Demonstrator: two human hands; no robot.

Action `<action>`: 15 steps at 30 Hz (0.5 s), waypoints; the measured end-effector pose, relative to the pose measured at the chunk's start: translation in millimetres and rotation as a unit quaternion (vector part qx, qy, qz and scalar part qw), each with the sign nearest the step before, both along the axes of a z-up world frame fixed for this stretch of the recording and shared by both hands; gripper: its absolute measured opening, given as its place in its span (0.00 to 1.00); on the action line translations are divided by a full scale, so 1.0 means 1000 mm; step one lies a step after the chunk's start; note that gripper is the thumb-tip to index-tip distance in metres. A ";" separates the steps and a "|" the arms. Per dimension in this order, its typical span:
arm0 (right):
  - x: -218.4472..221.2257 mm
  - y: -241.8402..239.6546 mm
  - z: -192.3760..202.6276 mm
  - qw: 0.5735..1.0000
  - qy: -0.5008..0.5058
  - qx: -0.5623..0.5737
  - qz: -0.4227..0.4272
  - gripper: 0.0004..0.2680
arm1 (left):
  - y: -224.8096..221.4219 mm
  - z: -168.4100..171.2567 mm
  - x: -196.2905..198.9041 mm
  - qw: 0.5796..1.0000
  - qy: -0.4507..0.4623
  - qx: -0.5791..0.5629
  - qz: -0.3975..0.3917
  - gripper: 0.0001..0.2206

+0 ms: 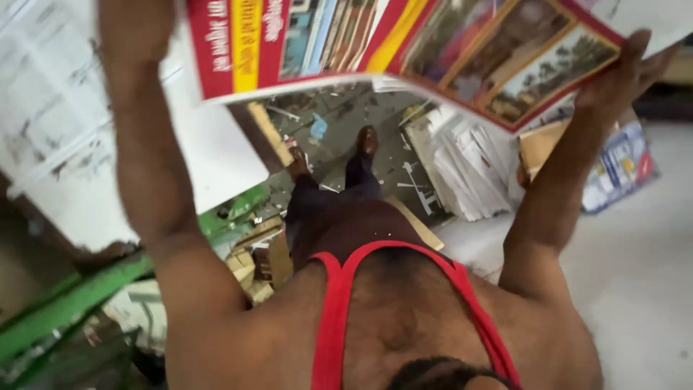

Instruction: Organizing and stacking large printed posters or flyers on a production floor.

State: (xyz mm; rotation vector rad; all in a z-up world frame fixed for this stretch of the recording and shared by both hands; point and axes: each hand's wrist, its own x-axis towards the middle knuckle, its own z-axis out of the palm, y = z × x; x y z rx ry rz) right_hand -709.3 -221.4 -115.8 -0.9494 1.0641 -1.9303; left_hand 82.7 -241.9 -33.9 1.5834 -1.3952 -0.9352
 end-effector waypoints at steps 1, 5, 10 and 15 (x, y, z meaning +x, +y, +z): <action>0.010 -0.002 -0.006 0.999 0.023 0.000 0.035 0.28 | 0.058 0.026 0.013 1.000 0.001 -0.003 0.017 0.05; 0.094 -0.042 -0.018 0.991 0.000 0.015 0.130 0.30 | 0.082 0.113 0.043 0.991 0.057 0.037 -0.115 0.11; 0.248 -0.087 -0.023 0.972 -0.015 0.082 0.221 0.28 | 0.180 -0.011 0.144 0.981 0.166 0.040 0.090 0.16; 0.364 -0.136 -0.071 0.928 0.022 0.225 0.297 0.25 | 0.272 -0.142 0.238 0.959 0.161 0.101 0.211 0.19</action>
